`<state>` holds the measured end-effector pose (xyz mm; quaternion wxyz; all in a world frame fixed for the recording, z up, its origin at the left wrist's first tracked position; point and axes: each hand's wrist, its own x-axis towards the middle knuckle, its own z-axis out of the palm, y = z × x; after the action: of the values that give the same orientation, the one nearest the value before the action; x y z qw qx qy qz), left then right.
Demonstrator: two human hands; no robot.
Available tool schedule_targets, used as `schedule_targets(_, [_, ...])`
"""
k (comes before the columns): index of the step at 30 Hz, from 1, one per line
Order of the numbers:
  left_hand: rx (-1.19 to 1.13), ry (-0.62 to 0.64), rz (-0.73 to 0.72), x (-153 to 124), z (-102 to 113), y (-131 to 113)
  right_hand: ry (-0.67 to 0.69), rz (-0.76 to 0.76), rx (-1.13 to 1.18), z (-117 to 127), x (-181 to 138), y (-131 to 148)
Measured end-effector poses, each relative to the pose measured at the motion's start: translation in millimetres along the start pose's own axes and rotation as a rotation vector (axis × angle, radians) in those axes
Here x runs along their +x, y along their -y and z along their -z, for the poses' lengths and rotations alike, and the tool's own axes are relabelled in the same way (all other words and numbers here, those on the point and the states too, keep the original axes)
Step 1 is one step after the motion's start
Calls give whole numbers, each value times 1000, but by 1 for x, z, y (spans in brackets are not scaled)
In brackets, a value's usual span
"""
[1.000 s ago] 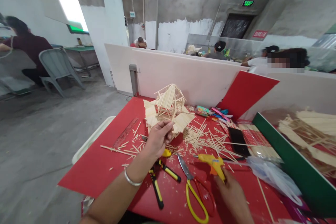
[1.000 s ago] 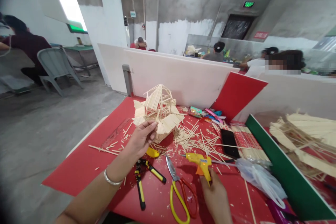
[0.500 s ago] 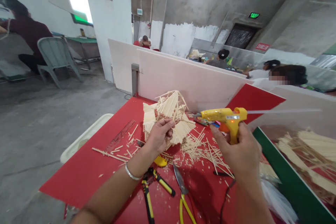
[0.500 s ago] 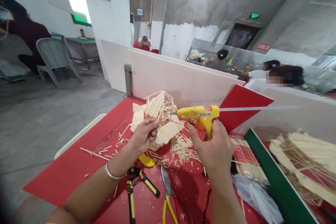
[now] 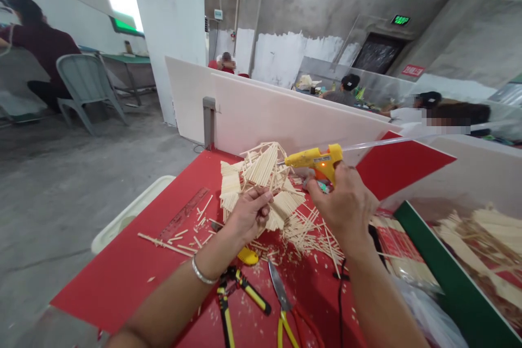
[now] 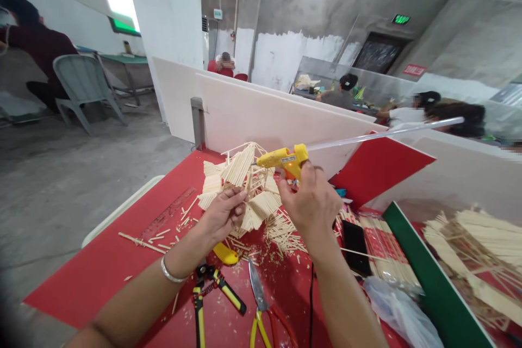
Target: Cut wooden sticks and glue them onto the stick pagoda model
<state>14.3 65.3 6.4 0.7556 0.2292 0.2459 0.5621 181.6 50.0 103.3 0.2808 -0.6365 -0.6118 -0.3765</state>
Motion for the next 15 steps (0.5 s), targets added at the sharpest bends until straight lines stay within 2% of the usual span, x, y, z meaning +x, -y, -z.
schedule_targets(8, [12,-46,-3,1,-10,-4,39,32,28,-9,-1,-2])
schedule_targets(15, [52,-63,-7,0,-6,-5,50,51,-15,-14,-1,-1])
